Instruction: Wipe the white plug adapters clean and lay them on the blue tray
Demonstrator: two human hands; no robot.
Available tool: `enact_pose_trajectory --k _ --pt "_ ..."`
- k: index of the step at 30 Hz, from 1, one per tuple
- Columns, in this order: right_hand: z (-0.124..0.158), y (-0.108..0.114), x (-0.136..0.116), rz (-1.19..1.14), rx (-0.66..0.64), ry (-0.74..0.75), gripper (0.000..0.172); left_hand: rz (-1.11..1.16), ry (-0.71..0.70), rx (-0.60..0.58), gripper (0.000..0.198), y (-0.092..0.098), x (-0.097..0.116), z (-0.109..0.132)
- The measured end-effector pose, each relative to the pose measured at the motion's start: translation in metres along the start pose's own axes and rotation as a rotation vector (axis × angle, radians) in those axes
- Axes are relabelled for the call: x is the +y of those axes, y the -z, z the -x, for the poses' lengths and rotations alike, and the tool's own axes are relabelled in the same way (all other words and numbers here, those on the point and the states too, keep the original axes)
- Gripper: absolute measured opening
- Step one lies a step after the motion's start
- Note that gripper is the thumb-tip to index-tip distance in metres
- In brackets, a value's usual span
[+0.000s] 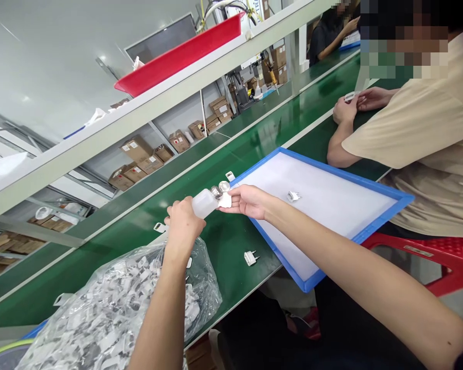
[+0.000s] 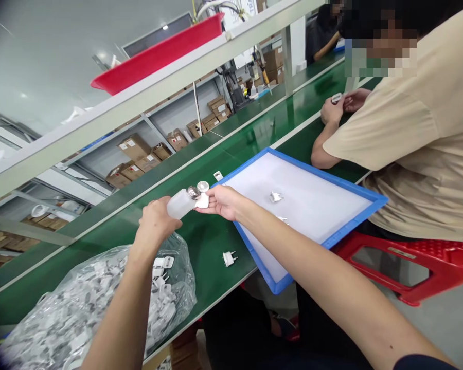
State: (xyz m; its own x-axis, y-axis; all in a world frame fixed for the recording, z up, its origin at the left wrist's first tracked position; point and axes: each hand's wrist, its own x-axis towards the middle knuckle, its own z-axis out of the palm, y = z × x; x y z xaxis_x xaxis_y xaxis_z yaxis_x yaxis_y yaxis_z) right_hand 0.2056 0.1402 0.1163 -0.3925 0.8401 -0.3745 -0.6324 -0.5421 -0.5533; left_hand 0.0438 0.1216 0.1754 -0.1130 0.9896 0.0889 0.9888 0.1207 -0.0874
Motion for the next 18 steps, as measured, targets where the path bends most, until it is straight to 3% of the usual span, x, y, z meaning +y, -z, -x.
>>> enact_pose_trajectory --k 8,13,18 --pt "0.003 0.0 -0.002 0.019 0.033 0.049 0.031 0.224 -0.018 0.002 0.051 -0.032 -0.012 -0.007" --pt "0.001 0.002 -0.003 0.023 0.042 0.09 0.031 0.499 0.001 0.013 0.053 -0.057 -0.016 -0.015" --pt "-0.004 0.004 0.001 0.028 0.039 0.124 0.032 0.818 0.073 0.054 0.055 -0.091 -0.007 -0.019"
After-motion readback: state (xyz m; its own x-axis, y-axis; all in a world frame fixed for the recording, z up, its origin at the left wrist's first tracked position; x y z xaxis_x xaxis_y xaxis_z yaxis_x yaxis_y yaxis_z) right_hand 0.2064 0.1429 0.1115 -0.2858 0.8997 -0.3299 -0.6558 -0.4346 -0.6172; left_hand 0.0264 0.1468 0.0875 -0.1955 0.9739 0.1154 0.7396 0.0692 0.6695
